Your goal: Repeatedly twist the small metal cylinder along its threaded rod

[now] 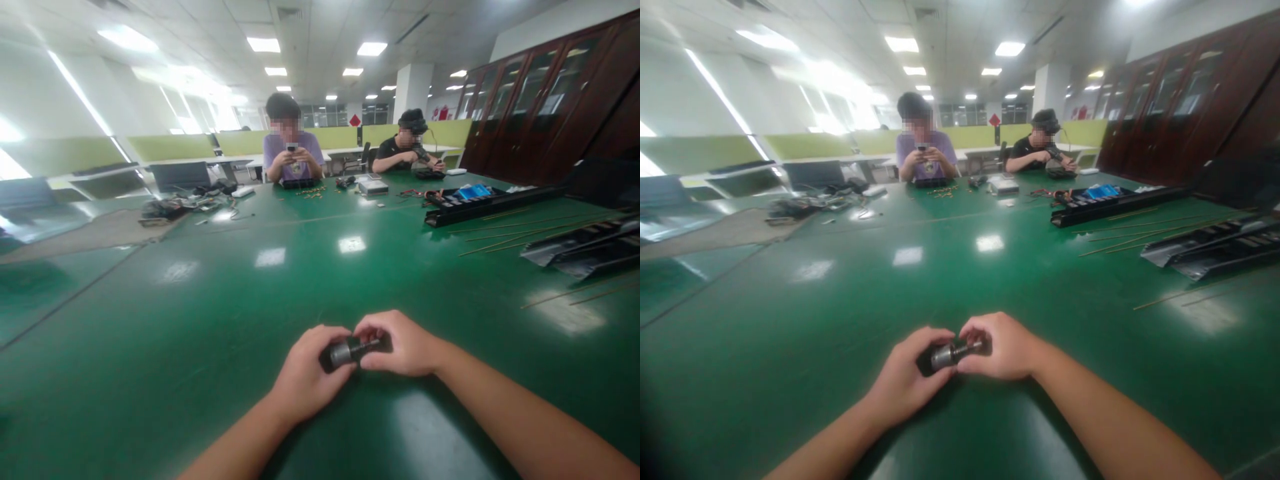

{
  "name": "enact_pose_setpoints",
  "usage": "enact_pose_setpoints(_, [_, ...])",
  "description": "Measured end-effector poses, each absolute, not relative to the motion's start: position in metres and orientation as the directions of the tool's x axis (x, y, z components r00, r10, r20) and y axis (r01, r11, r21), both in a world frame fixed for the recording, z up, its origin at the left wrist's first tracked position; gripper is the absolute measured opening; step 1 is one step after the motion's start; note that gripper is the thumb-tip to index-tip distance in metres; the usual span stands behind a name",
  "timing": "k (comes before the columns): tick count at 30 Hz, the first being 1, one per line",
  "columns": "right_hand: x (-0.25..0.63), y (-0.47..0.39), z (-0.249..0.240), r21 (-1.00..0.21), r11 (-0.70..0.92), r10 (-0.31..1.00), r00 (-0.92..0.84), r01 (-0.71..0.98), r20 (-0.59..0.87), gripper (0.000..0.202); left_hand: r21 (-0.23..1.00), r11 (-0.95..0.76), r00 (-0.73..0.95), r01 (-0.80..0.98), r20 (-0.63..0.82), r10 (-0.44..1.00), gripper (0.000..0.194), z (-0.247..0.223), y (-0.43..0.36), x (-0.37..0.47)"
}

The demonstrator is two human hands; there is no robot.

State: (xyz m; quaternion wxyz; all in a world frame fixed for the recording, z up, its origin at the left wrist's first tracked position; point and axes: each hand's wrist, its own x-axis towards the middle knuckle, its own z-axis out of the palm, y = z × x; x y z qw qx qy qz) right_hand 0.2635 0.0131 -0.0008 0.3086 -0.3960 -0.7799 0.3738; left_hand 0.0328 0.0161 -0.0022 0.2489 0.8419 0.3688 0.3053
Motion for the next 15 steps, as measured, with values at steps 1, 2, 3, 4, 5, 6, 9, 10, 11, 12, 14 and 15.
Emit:
enact_pose_setpoints(1, [0.2637, 0.0122, 0.0005, -0.814, 0.413, 0.849, -0.495, 0.408, 0.182, 0.034, 0.665, -0.580, 0.521, 0.471, 0.321, 0.791, 0.033, -0.0030, 0.0157, 0.0336])
enact_pose_setpoints(2, [0.2638, 0.0116, 0.0012, -0.807, 0.415, 0.850, -0.495, 0.420, 0.180, 0.032, 0.682, -0.558, 0.506, 0.473, 0.308, 0.806, 0.033, -0.0036, 0.0153, 0.0341])
enact_pose_setpoints(3, [0.2636, 0.0114, 0.0014, -0.804, 0.415, 0.851, -0.495, 0.426, 0.177, 0.031, 0.695, -0.539, 0.493, 0.476, 0.296, 0.818, 0.031, -0.0042, 0.0151, 0.0344])
enact_pose_setpoints(4, [0.2634, 0.0112, 0.0014, -0.802, 0.416, 0.850, -0.497, 0.428, 0.175, 0.031, 0.703, -0.524, 0.485, 0.481, 0.284, 0.827, 0.028, -0.0046, 0.0149, 0.0345])
enact_pose_setpoints(5, [0.2629, 0.0111, 0.0011, -0.799, 0.422, 0.846, -0.503, 0.429, 0.177, 0.031, 0.706, -0.516, 0.483, 0.485, 0.276, 0.831, 0.026, -0.0050, 0.0149, 0.0346])
enact_pose_setpoints(6, [0.2624, 0.0109, 0.0007, -0.791, 0.432, 0.842, -0.509, 0.433, 0.181, 0.031, 0.704, -0.514, 0.483, 0.491, 0.271, 0.833, 0.024, -0.0053, 0.0150, 0.0345])
enact_pose_setpoints(9, [0.2606, 0.0096, -0.0003, -0.740, 0.484, 0.826, -0.523, 0.467, 0.210, 0.028, 0.690, -0.527, 0.488, 0.497, 0.279, 0.827, 0.025, -0.0054, 0.0154, 0.0347])
enact_pose_setpoints(10, [0.2601, 0.0090, -0.0007, -0.720, 0.501, 0.822, -0.525, 0.481, 0.220, 0.027, 0.685, -0.533, 0.492, 0.497, 0.283, 0.823, 0.025, -0.0051, 0.0155, 0.0348])
enact_pose_setpoints(11, [0.2596, 0.0084, -0.0010, -0.702, 0.513, 0.819, -0.527, 0.494, 0.228, 0.026, 0.682, -0.538, 0.494, 0.496, 0.288, 0.820, 0.025, -0.0046, 0.0155, 0.0350])
enact_pose_setpoints(12, [0.2592, 0.0078, -0.0013, -0.688, 0.522, 0.817, -0.527, 0.504, 0.234, 0.025, 0.679, -0.544, 0.497, 0.494, 0.293, 0.817, 0.024, -0.0040, 0.0154, 0.0352])
enact_pose_setpoints(14, [0.2586, 0.0066, -0.0018, -0.672, 0.531, 0.815, -0.528, 0.516, 0.239, 0.023, 0.671, -0.555, 0.500, 0.492, 0.304, 0.811, 0.022, -0.0026, 0.0150, 0.0357])
enact_pose_setpoints(15, [0.2584, 0.0062, -0.0019, -0.669, 0.532, 0.815, -0.528, 0.519, 0.239, 0.023, 0.666, -0.562, 0.501, 0.490, 0.312, 0.807, 0.021, -0.0019, 0.0149, 0.0360])
